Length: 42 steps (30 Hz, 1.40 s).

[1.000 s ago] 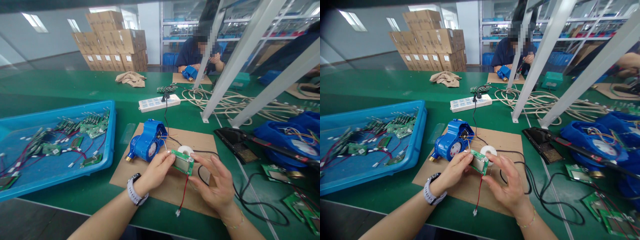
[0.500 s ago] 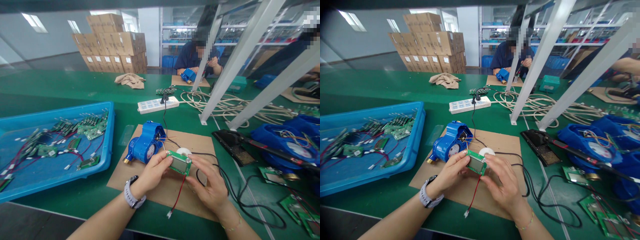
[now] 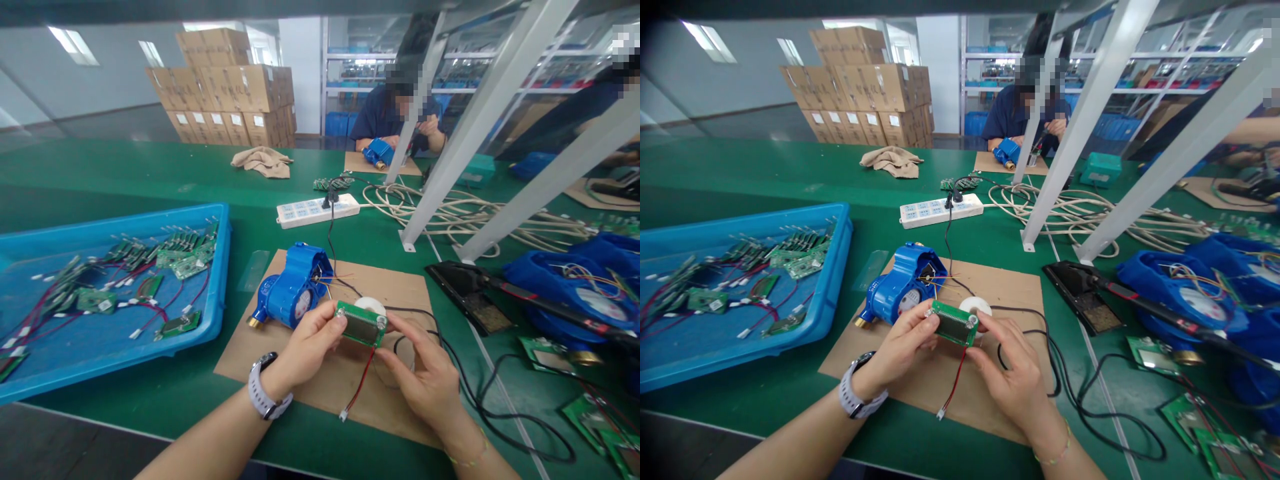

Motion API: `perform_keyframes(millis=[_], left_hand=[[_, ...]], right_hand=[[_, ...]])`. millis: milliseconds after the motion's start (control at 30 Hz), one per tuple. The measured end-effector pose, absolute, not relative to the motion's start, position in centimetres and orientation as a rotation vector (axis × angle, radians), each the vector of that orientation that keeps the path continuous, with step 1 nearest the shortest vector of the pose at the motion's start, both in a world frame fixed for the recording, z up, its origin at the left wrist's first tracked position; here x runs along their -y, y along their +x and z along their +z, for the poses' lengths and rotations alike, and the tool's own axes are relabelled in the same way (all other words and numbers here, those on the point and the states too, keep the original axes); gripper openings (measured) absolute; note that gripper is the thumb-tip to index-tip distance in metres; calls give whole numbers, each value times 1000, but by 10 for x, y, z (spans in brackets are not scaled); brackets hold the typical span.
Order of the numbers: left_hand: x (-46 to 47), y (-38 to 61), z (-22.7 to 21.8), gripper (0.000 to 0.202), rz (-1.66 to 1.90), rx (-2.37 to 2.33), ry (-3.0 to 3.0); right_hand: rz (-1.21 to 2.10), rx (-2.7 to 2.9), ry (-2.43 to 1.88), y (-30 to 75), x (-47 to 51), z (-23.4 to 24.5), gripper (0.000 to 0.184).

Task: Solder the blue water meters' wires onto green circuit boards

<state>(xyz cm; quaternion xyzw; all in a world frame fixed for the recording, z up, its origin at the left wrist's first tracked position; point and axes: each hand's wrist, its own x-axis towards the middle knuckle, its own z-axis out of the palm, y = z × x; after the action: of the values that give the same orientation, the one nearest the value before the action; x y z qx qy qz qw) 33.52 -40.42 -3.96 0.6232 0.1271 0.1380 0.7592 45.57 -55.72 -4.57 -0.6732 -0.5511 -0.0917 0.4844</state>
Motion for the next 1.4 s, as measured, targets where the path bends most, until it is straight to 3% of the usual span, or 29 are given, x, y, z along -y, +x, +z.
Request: perform_keyframes(millis=[600,867,1400], left_hand=[[408,334,-30,39,394,-247,1626],[411,332,-33,27,423,-247,1703],[412,331,-37,30,598,-90,1793]], right_hand=[[-191,1276,-1508,455,559,-51,48],[-195,1258,-1531,456,559,-46,27],[-234,1328,-1460,456,561,-46,29]])
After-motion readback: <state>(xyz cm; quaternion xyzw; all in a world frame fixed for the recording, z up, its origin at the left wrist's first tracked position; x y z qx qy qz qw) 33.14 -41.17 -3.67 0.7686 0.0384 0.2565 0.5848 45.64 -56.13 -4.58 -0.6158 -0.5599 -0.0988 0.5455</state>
